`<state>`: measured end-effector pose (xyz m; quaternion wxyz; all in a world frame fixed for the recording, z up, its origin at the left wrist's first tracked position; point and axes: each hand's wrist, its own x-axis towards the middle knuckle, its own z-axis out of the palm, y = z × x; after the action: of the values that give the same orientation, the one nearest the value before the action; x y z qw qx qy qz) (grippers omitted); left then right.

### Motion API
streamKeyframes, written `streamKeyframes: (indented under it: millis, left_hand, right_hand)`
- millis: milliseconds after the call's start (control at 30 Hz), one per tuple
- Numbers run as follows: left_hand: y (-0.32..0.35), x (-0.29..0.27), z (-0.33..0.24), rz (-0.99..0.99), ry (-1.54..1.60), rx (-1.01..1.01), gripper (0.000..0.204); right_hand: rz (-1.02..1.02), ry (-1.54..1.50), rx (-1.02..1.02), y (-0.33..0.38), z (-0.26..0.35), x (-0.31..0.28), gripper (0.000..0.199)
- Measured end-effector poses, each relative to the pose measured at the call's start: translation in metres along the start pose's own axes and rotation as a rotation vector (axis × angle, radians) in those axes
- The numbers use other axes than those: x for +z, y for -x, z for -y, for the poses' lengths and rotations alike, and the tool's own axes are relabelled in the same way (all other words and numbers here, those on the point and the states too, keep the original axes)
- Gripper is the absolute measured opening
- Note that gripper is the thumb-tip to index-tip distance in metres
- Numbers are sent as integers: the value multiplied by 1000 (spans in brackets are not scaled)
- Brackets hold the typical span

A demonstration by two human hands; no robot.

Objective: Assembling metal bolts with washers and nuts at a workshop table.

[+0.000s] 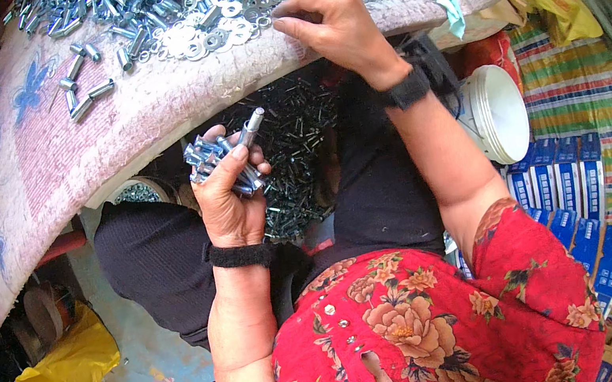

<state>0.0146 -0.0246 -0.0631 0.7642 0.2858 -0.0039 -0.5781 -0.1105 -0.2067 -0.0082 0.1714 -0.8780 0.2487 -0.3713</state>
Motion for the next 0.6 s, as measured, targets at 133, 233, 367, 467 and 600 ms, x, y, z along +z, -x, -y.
streamKeyframes:
  millis: [133,233,367,467,600]
  left_hand:
    - [-5,-5,2,33,15,-34,37]
    - [-4,-5,2,16,24,-53,36]
    - [-4,-8,1,-3,35,-58,36]
    - [-3,-9,1,-16,17,-50,36]
    - [-3,-9,4,-10,9,-59,36]
  right_hand:
    - [202,343,-46,-13,-21,12,20]
    - [270,467,-72,-21,-21,17,17]
    - [243,464,-157,-18,-21,19,18]
    - [298,452,-162,-21,-14,17,18]
    - [304,520,-153,-23,-12,25,17]
